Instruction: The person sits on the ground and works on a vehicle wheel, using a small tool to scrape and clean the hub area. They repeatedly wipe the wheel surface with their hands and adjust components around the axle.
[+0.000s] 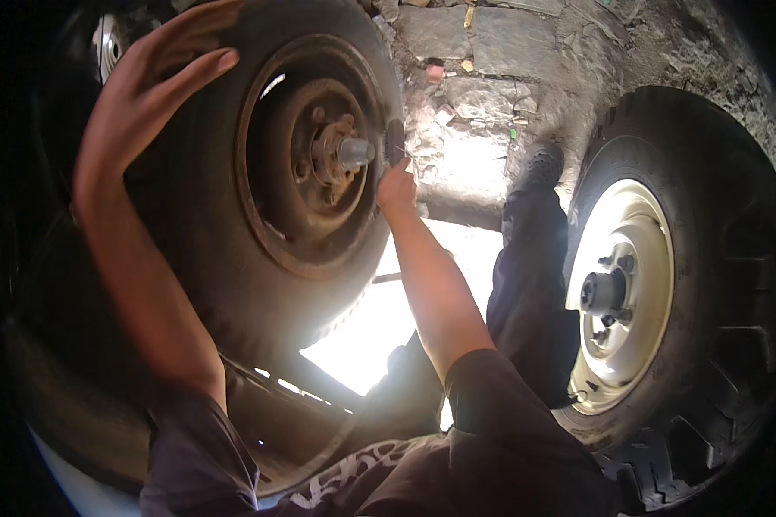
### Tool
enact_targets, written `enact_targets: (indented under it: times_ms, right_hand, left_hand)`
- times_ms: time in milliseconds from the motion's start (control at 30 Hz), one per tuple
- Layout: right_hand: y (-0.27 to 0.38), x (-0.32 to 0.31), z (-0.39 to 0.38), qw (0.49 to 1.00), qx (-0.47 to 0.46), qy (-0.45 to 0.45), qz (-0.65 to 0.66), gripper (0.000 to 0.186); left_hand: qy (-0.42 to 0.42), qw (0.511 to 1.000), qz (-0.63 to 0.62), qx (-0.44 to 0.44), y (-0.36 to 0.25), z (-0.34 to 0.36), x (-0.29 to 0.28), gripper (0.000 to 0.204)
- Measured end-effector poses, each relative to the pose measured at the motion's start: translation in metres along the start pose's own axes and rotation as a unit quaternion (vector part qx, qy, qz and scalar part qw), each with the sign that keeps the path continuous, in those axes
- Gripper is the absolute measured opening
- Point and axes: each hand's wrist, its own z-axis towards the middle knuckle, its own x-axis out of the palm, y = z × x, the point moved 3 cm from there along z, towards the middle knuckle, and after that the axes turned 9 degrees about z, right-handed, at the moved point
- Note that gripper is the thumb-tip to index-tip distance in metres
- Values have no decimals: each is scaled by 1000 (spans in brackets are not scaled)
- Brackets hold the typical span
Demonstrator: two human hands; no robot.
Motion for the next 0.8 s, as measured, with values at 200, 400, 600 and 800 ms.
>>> enact_targets:
  times_ms: [200, 400, 600, 800]
  right_hand:
    - [-77, -14, -162, 987, 63, 139, -56, 49]
    - [-137, -64, -179, 993, 45, 82, -68, 53]
    - [-61, -160, -172, 999, 42, -23, -15, 52]
    - [-77, -243, -152, 988, -2, -99, 115, 50]
  left_hand:
    - [-43, 997, -61, -7, 6, -11, -9, 56]
    - [-45, 967, -252, 15, 58, 37, 26, 53]
    - [-142, 950, -275, -33, 9, 25, 141, 55]
    - [-123, 848, -492, -153, -144, -149, 187, 35]
